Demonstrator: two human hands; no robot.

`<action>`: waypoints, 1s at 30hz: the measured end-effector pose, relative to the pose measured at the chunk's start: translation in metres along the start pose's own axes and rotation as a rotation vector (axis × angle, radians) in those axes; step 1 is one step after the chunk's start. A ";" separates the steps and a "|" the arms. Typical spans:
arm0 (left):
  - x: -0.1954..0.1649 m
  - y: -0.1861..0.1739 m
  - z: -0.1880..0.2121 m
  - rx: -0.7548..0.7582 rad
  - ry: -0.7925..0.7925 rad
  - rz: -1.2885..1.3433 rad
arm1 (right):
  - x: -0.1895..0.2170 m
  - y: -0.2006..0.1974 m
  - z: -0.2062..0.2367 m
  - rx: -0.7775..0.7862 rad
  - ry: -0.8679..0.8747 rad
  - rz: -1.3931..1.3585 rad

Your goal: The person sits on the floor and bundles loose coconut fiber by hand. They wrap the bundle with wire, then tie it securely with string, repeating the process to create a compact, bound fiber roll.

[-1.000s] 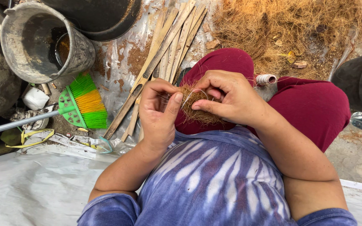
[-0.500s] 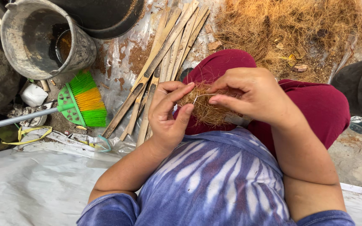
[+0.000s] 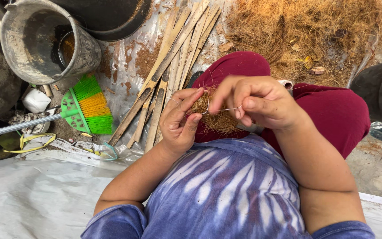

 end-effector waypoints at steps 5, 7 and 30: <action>0.000 -0.002 0.001 -0.021 -0.004 -0.060 | -0.011 -0.011 0.001 -0.056 0.082 0.084; -0.001 -0.002 0.000 -0.041 -0.006 -0.072 | -0.009 -0.019 -0.002 -0.106 0.024 0.121; 0.038 0.015 0.022 -0.099 -0.330 0.660 | -0.024 -0.026 -0.025 -0.033 0.108 0.600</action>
Point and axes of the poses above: each hand's wrist, its own z-axis away from the middle knuckle, its own y-axis out of the palm, x = y × z, the point moved 8 cm from there along -z, towards the middle knuckle, and after that the axes turned 13 degrees about -z, right-handed, at the moved point
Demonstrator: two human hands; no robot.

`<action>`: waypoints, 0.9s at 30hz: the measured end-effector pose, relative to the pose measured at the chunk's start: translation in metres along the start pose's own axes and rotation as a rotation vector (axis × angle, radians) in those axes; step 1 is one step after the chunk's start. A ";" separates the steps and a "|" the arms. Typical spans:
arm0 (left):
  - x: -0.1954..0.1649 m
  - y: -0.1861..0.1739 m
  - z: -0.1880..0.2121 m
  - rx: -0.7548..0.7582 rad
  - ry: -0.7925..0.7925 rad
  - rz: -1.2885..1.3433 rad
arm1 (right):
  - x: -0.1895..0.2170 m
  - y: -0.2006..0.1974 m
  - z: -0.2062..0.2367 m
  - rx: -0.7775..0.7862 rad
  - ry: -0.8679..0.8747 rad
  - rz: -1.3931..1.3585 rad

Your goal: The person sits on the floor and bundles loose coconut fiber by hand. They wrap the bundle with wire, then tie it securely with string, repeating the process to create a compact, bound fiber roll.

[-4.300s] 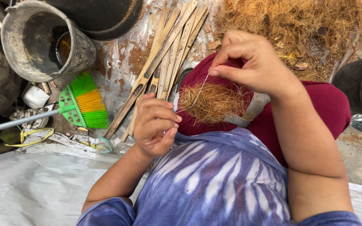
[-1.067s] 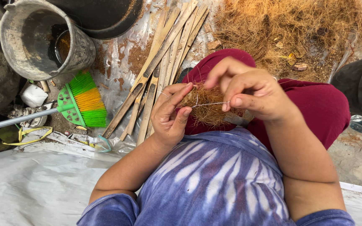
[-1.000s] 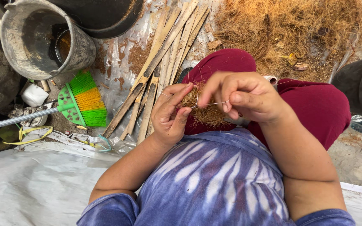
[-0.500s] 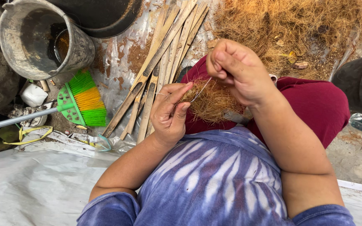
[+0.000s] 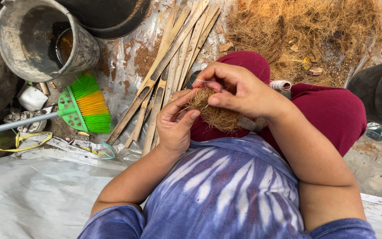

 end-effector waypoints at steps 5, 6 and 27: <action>-0.011 -0.012 -0.002 0.024 0.086 -0.310 | 0.006 -0.001 -0.002 -0.032 -0.027 0.194; -0.016 -0.015 -0.002 0.032 0.127 -0.434 | 0.007 0.000 -0.002 -0.033 -0.041 0.203; -0.054 0.001 0.001 0.399 0.251 -0.343 | 0.005 -0.007 0.007 -0.087 -0.031 0.126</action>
Point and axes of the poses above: each hand's wrist, its own z-axis away from the middle knuckle, its own y-axis out of the palm, x = y × z, the point moved 8 cm from there along -z, towards the middle knuckle, and after that the axes turned 13 degrees about -z, right-handed, at the moved point
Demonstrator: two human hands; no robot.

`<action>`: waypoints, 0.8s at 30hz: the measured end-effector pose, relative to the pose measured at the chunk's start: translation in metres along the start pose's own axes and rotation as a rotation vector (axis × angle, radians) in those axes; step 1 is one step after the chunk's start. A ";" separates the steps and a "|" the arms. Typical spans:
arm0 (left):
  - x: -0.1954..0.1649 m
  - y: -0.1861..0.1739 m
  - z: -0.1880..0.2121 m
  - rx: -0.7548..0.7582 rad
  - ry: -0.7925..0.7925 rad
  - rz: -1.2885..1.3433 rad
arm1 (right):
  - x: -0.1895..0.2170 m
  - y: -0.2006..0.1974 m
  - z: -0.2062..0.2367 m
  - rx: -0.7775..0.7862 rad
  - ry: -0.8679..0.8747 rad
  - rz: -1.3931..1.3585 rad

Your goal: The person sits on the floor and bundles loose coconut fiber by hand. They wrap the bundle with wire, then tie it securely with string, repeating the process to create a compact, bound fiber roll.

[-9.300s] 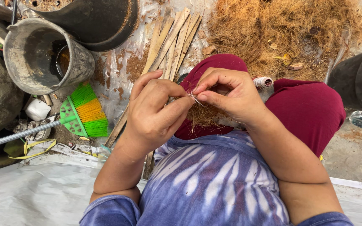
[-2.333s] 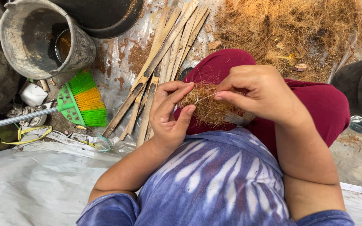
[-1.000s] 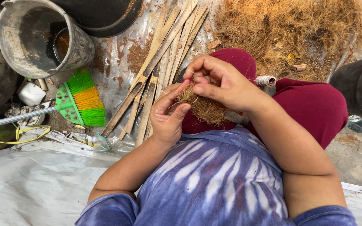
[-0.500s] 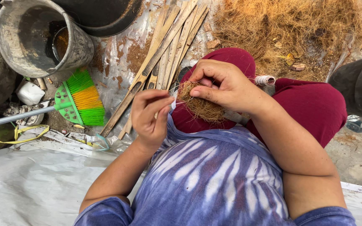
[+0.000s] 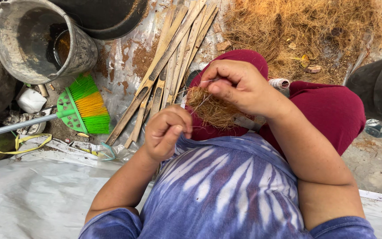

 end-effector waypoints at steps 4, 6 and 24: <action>0.016 -0.007 0.014 -0.063 -0.113 0.115 | 0.001 0.003 -0.005 0.023 0.035 -0.017; 0.024 -0.006 0.014 -0.073 -0.142 0.152 | 0.006 0.004 -0.012 0.060 0.011 0.045; 0.026 0.018 -0.007 -0.594 0.052 0.251 | 0.039 0.004 -0.007 -0.050 -0.046 0.249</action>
Point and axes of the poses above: each hand's wrist, its own z-axis away from the middle knuckle, its own y-axis out of the palm, x = y × z, the point moved 8 cm from there along -z, towards the middle knuckle, and after that the axes turned 13 degrees about -z, right-handed, at the moved point
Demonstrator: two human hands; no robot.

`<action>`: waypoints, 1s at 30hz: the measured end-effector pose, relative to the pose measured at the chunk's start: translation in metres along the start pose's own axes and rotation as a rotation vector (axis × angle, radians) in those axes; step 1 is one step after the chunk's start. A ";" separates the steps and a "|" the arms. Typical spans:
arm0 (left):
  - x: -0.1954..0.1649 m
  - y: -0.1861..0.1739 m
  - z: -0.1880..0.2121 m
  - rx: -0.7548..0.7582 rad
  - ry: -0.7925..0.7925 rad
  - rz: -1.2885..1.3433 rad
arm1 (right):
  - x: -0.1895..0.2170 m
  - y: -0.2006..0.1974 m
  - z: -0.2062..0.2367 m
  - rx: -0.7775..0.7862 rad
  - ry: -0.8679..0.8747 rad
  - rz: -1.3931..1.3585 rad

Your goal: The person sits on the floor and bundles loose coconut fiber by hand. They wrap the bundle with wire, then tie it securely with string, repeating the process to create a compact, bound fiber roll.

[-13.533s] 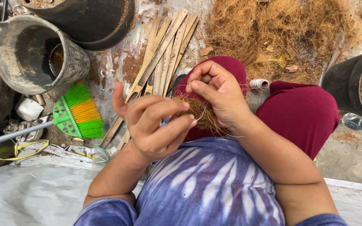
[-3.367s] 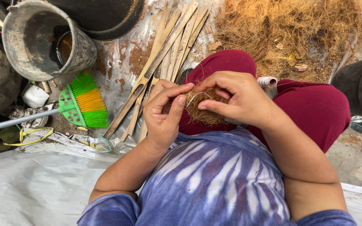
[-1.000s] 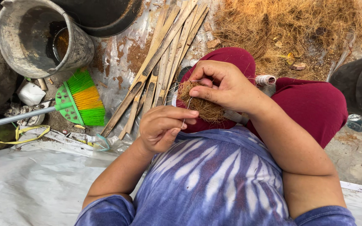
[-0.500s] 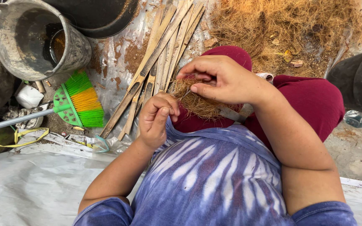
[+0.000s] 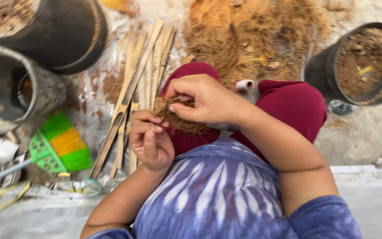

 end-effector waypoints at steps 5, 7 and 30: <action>0.005 0.033 -0.030 0.000 0.025 -0.003 | 0.010 -0.032 0.006 -0.184 -0.063 0.040; 0.010 0.052 -0.045 0.011 0.024 0.050 | 0.015 -0.048 0.008 -0.252 -0.096 0.042; 0.154 0.123 -0.157 0.240 -0.379 -0.090 | -0.007 -0.157 -0.001 -0.508 -0.081 0.276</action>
Point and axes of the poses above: each hand's wrist, its own z-axis away from the middle knuckle, its own y-axis out of the palm, x = y × z, the point moved 8 cm from there along -z, towards the middle knuckle, and after that the axes turned 13 degrees about -z, right-handed, at the moved point
